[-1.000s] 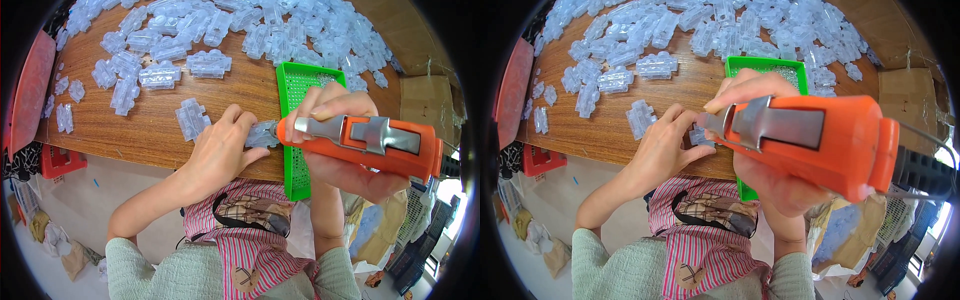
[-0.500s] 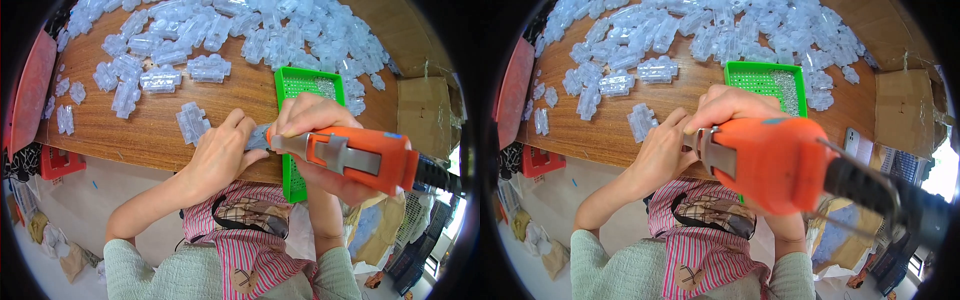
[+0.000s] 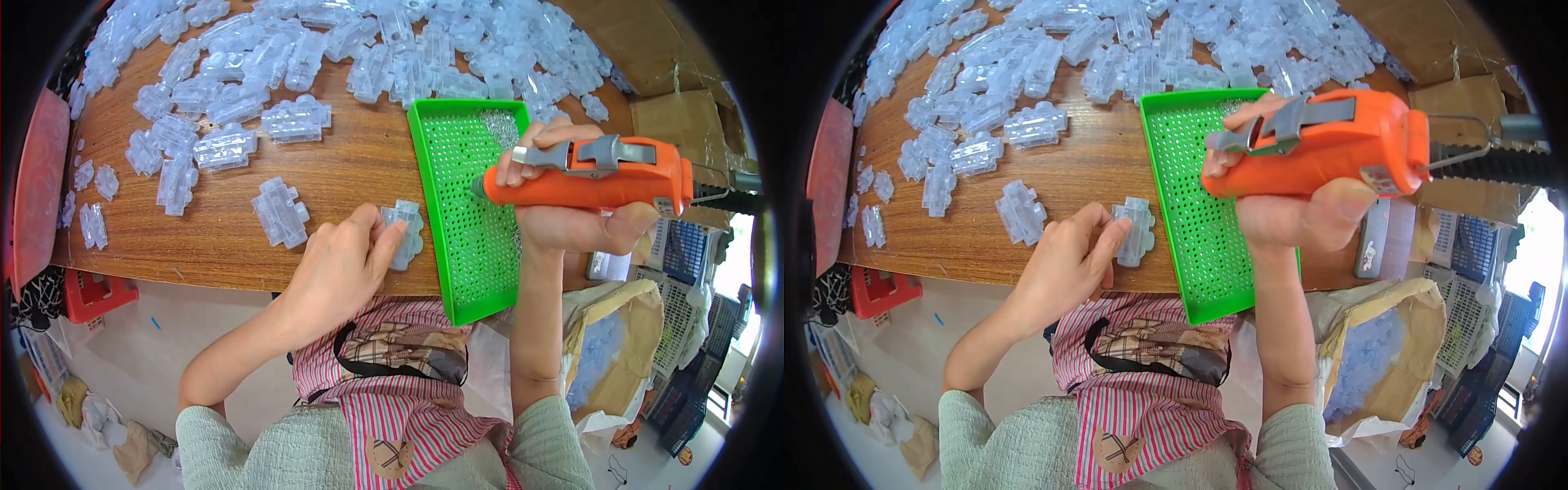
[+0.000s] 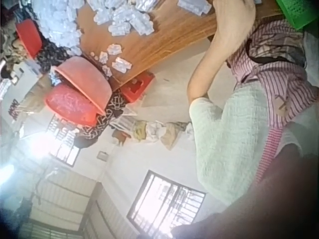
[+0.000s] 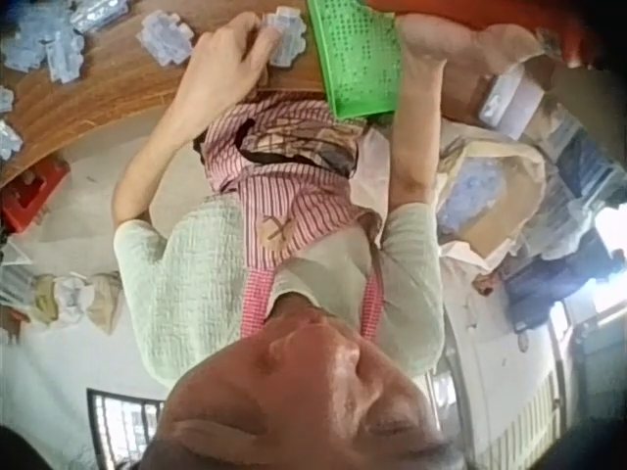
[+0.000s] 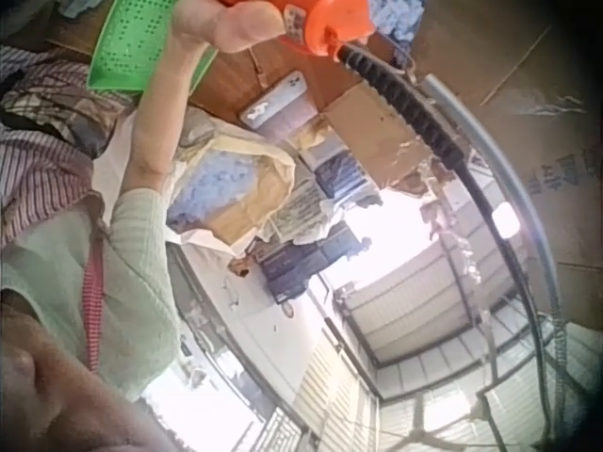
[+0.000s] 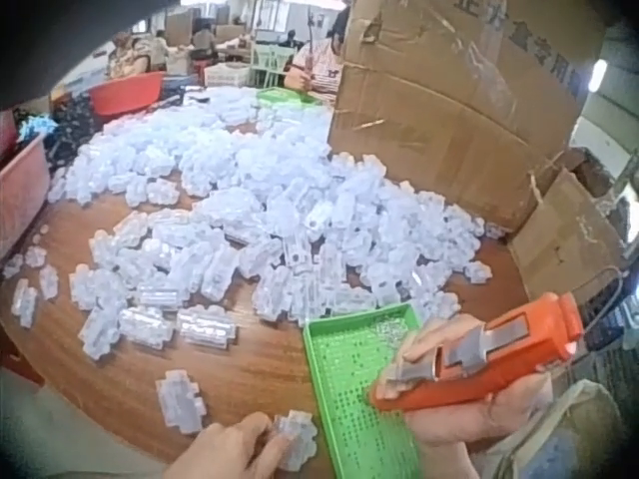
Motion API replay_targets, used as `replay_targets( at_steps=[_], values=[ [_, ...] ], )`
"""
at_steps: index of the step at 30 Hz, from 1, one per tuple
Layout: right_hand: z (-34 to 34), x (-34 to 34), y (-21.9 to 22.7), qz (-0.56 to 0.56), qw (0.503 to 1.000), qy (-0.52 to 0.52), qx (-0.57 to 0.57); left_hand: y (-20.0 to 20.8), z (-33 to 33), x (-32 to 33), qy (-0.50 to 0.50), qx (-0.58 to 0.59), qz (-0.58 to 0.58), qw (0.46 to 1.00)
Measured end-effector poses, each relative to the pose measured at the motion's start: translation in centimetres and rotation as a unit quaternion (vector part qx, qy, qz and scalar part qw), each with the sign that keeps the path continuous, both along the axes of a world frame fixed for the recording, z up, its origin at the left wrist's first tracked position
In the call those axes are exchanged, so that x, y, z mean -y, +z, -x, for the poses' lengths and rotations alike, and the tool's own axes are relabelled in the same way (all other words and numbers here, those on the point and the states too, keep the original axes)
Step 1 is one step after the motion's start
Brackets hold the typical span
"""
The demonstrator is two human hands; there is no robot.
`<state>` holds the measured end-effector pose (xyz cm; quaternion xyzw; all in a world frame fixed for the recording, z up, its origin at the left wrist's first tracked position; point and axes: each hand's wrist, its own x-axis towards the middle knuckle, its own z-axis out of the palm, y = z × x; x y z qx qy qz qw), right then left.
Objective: The person assembles plastic components by picking up screws from a tray and driving them into the plastic pieces with an electric screwdriver.
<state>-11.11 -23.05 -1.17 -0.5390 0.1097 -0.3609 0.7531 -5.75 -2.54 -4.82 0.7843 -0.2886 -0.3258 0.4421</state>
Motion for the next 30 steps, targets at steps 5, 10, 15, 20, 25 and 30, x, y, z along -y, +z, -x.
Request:
replay_targets(
  at_steps=[5, 10, 15, 20, 25, 30],
  values=[
    [-0.6, -0.2, -0.3, -0.025, 1.0, -0.011, 0.012, 1.6, -0.6, 0.8, -0.004, -0.181, -0.049, 0.982],
    [-0.4, 0.2, -0.9, -0.014, 1.0, 0.009, 0.021, 1.1, 0.0, 0.9, 0.001, -0.196, -0.046, 0.979],
    [-0.1, -0.3, -0.8, -0.036, 0.999, 0.006, 0.02, 1.1, 0.1, 1.1, -0.004, -0.2, -0.04, 0.979],
    [0.2, 0.4, -1.0, -0.006, 1.0, 0.028, 0.011, 0.8, 0.2, 0.9, 0.004, -0.214, -0.029, 0.976],
    [1.3, 1.7, 1.8, 0.091, 0.976, 0.186, 0.07, 0.1, 0.4, 0.8, 0.01, -0.229, 0.001, 0.973],
    [0.4, -0.4, 3.4, 0.162, 0.935, 0.295, 0.113, 0.1, 0.5, 0.8, 0.016, -0.246, 0.009, 0.969]
  ],
)
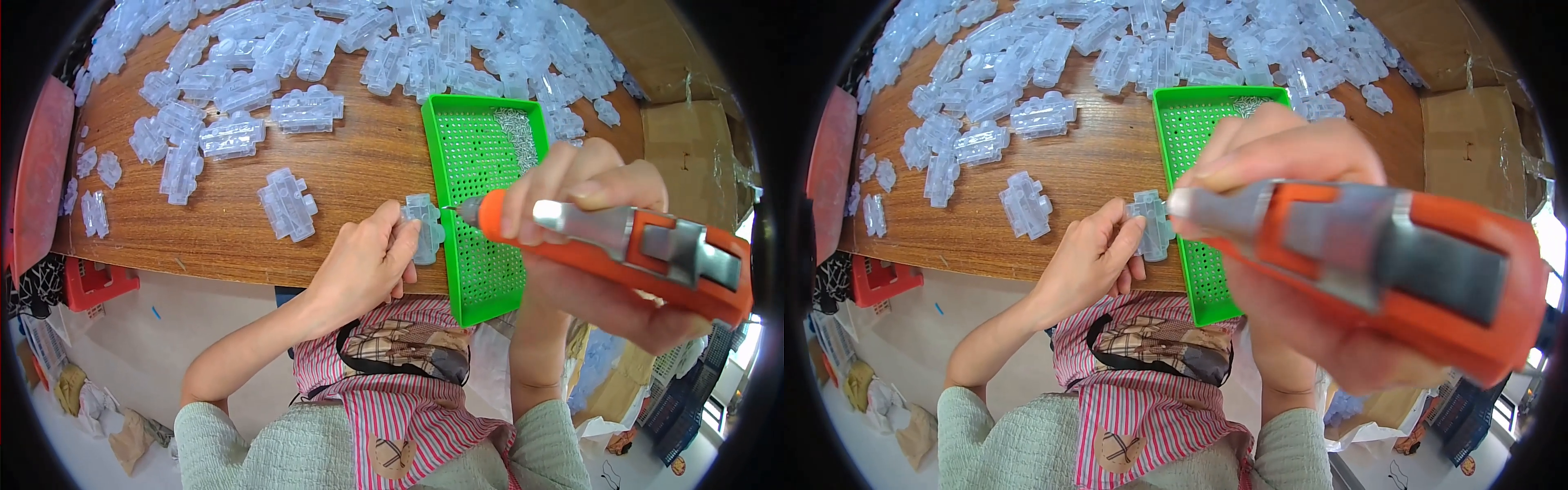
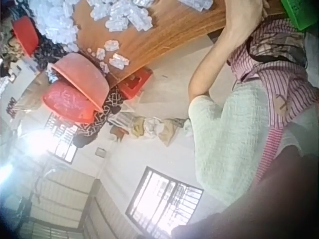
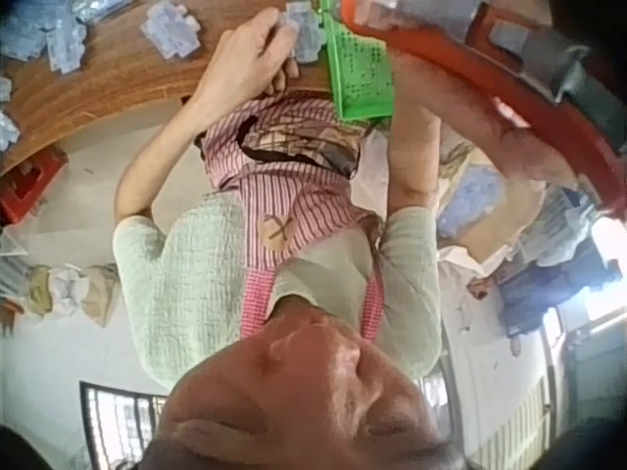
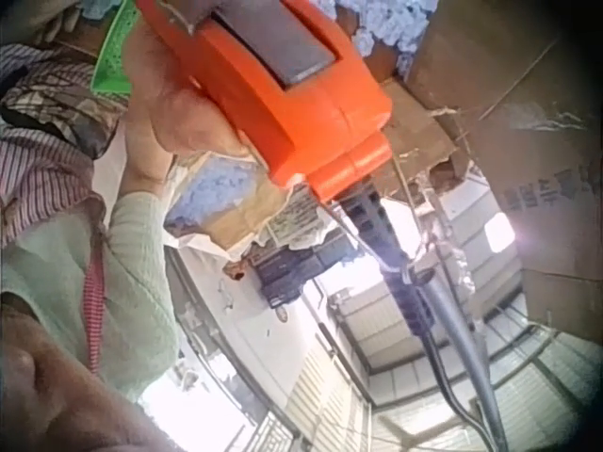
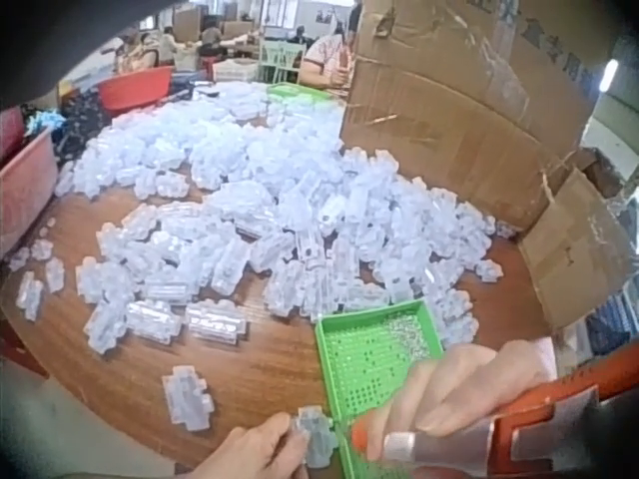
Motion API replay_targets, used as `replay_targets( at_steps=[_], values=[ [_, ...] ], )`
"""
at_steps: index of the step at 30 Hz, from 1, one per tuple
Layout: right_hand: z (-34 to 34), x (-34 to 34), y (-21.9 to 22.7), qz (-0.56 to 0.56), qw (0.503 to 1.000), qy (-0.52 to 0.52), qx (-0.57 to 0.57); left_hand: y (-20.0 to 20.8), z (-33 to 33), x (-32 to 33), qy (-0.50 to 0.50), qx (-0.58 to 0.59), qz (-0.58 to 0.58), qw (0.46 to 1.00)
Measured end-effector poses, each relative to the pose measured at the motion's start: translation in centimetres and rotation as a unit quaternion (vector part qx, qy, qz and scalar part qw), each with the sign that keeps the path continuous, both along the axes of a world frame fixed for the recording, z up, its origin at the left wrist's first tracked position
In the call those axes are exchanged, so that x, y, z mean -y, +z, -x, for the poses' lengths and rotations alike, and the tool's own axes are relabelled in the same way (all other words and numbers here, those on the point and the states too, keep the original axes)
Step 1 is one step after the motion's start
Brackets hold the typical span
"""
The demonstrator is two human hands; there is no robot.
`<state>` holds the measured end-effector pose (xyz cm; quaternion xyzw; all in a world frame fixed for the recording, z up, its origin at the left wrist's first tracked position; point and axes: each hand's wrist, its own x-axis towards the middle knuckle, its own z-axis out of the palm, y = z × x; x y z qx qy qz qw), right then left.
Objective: The person assembles plastic components by picking up screws from a tray and driving them into the plastic pieces with an electric screwdriver.
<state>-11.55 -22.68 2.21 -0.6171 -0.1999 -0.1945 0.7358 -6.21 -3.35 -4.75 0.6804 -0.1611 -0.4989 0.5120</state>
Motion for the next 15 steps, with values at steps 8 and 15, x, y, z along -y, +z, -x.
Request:
replay_targets(
  at_steps=[8, 15],
  values=[
    [-0.3, -1.5, -2.4, -0.029, 0.99, -0.112, -0.079, -0.6, 0.0, -0.1, 0.01, -0.006, 0.018, 1.0],
    [-1.1, -2.4, -3.1, -0.033, 0.989, -0.084, -0.114, -0.7, -0.1, 0.0, 0.01, -0.012, 0.028, 0.999]
  ],
)
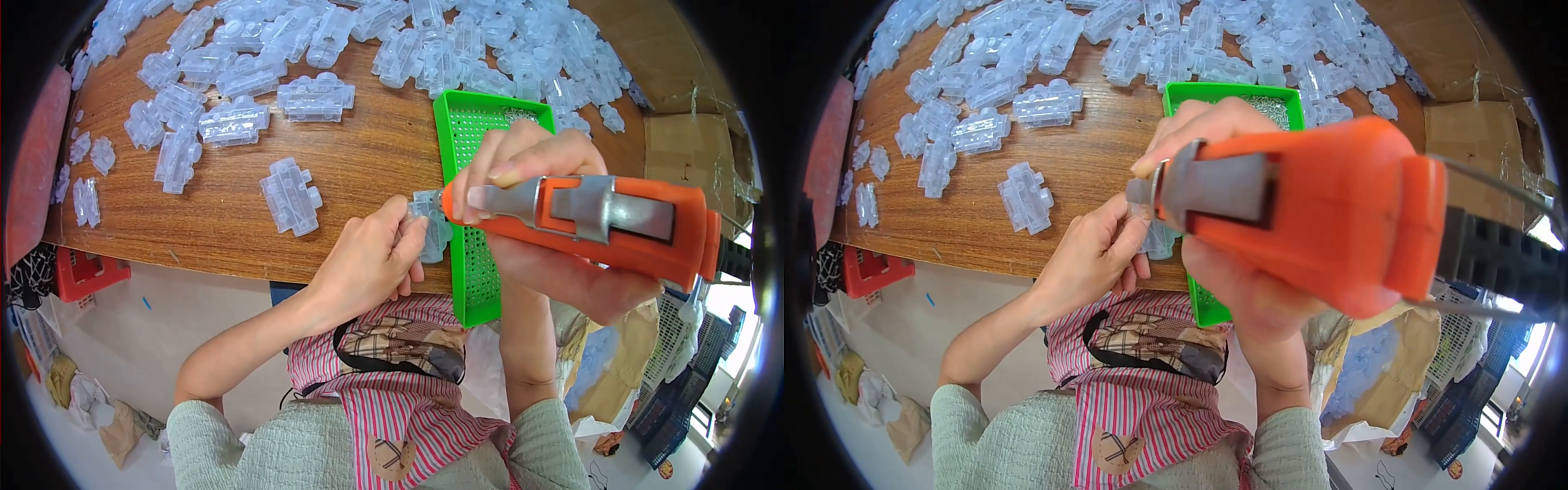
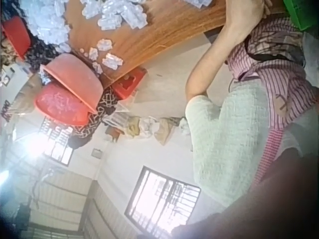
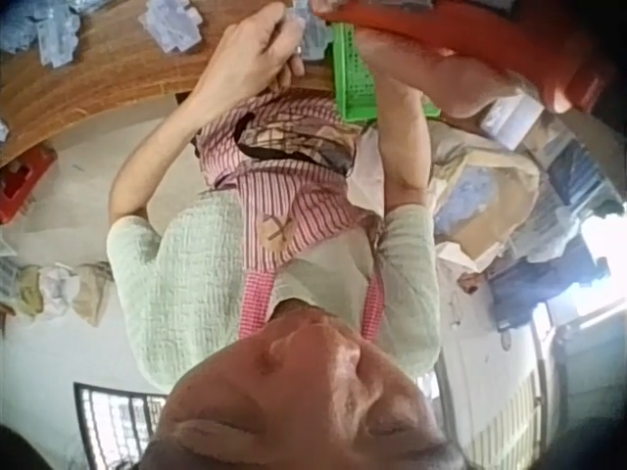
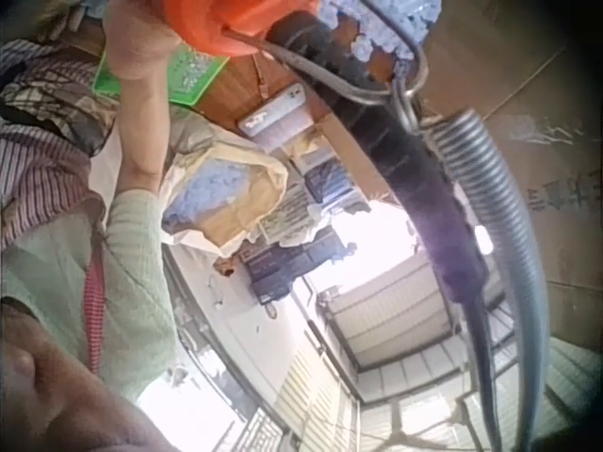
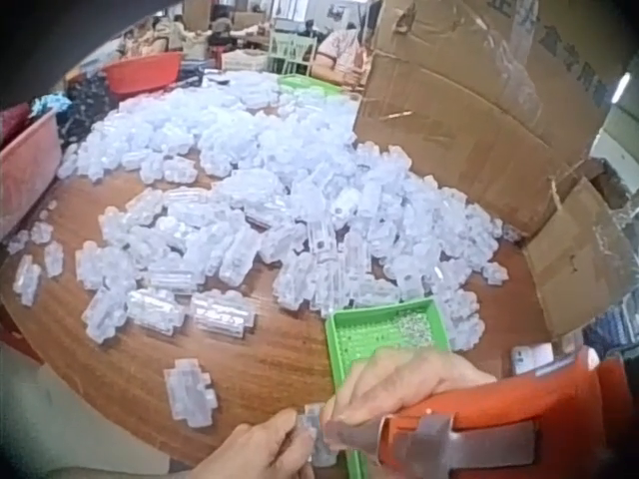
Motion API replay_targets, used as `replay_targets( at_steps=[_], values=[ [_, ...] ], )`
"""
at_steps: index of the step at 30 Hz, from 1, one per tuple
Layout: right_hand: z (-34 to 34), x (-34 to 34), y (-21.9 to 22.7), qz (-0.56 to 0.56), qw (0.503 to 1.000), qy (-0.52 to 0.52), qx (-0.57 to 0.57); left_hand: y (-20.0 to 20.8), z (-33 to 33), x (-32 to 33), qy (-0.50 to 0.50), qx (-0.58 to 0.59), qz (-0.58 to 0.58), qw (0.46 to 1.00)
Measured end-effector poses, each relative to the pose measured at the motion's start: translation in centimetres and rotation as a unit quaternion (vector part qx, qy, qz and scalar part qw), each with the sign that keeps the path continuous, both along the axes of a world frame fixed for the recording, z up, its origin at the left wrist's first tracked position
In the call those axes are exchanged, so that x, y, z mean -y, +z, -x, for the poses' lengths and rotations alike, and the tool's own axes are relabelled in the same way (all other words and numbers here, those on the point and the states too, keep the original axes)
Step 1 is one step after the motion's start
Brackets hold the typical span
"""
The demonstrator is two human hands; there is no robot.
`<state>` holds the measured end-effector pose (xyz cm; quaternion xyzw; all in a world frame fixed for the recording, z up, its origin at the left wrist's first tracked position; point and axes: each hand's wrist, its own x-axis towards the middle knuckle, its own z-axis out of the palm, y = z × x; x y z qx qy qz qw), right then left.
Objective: The person assembles plastic components by picking up screws from a tray and driving them into the plastic pieces with an electric screwdriver.
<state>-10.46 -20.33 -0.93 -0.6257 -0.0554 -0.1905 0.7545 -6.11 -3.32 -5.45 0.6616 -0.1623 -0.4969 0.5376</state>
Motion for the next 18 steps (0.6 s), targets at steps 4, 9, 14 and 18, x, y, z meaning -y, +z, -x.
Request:
replay_targets(
  at_steps=[4, 9, 14, 18],
  values=[
    [-0.3, -0.5, 0.3, -0.072, 0.994, 0.078, 0.033, -0.1, 0.0, -0.1, 0.004, -0.004, 0.008, 1.0],
    [-0.4, 0.7, 0.1, -0.029, 0.993, 0.079, 0.082, 0.5, -0.2, -0.2, -0.006, 0.01, 0.003, 1.0],
    [0.1, 2.9, 3.5, -0.001, 0.991, 0.082, 0.109, 0.7, 0.1, -0.1, -0.004, 0.036, -0.017, 0.999],
    [0.5, 3.1, 0.4, 0.018, 0.993, -0.024, 0.115, 0.3, 0.4, -0.5, 0.05, -0.028, -0.01, 0.998]
  ],
)
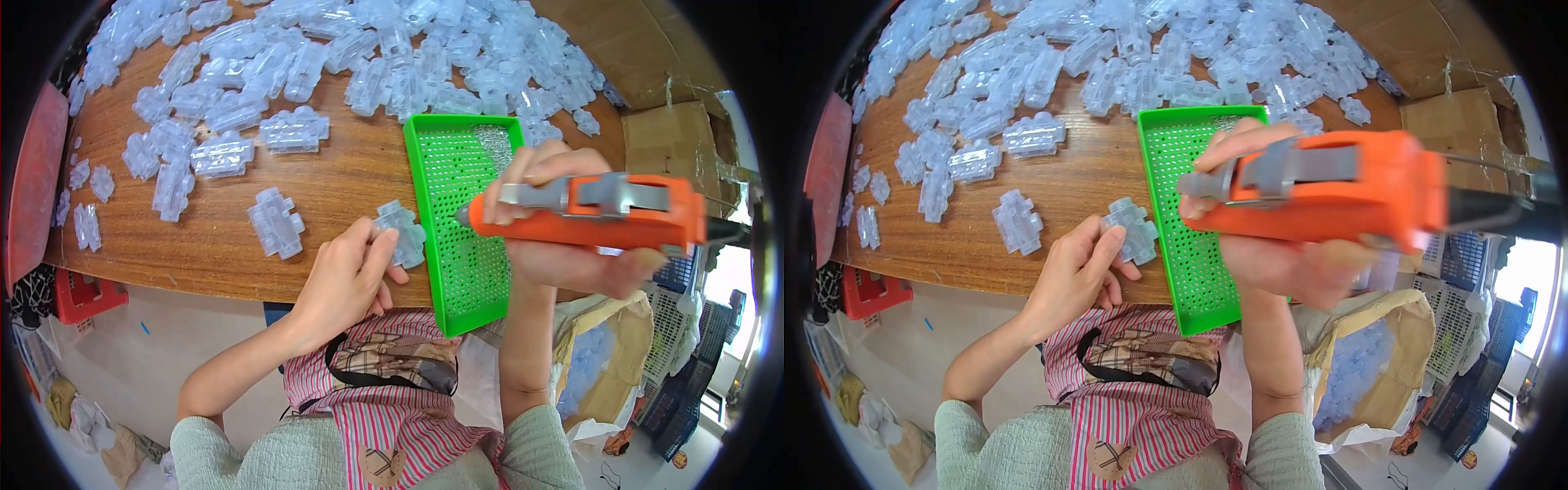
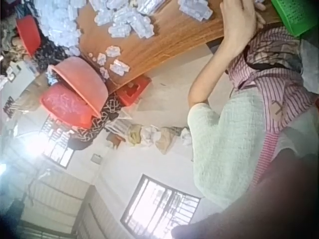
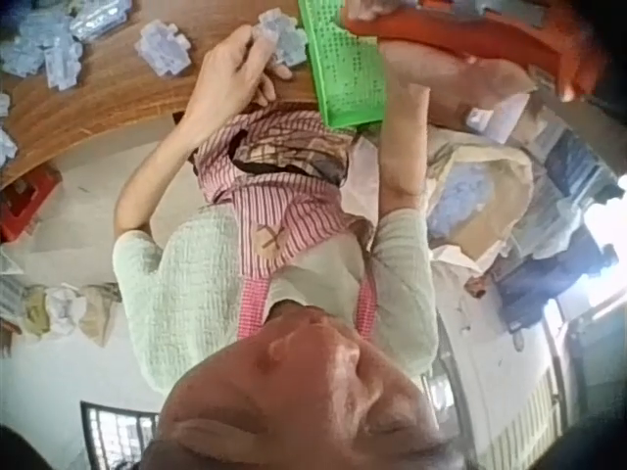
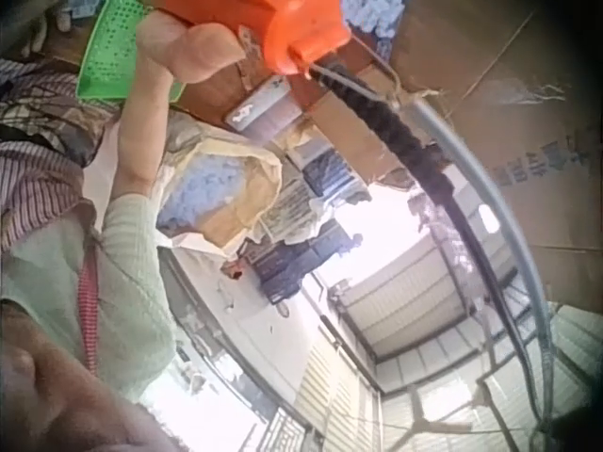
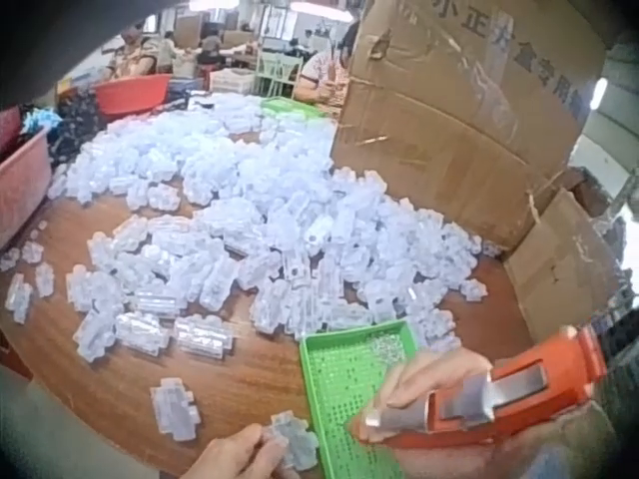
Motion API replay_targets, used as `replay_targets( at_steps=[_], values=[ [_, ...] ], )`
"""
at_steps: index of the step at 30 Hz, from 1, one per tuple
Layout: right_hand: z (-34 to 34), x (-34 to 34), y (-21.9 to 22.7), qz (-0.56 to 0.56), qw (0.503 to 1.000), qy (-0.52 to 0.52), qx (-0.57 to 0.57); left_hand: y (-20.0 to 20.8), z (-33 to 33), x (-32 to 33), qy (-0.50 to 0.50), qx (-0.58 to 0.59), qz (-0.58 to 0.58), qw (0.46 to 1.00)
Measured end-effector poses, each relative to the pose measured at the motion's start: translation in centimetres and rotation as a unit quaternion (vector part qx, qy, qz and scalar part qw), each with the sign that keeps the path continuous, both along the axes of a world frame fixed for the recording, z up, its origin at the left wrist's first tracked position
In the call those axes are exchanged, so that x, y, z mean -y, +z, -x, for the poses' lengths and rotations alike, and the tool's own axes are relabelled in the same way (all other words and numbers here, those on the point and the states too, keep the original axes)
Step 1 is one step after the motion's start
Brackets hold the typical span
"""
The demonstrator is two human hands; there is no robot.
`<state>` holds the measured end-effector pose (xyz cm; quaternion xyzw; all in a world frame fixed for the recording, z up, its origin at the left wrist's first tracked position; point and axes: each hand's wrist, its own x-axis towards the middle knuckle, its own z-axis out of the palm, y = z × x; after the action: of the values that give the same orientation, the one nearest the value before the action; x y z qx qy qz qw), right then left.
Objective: The person assembles plastic components by picking up screws from a tray and driving them into the plastic pieces with an electric screwdriver.
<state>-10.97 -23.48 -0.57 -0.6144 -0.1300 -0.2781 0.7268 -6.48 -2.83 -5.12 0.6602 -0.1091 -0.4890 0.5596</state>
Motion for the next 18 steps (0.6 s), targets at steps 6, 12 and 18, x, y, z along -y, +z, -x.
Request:
replay_targets(
  at_steps=[6, 12, 18],
  values=[
    [0.5, -0.1, -2.1, -0.026, 0.999, -0.045, 0.002, 0.6, -0.2, -0.1, -0.009, -0.086, -0.032, 0.996],
    [0.4, -0.5, -2.7, -0.065, 0.996, -0.061, -0.004, 0.1, -0.2, 0.3, -0.01, -0.054, -0.025, 0.998],
    [1.2, -1.6, -1.4, -0.074, 0.986, -0.118, -0.09, -0.5, -0.1, 0.1, -0.001, -0.078, -0.01, 0.997]
  ],
)
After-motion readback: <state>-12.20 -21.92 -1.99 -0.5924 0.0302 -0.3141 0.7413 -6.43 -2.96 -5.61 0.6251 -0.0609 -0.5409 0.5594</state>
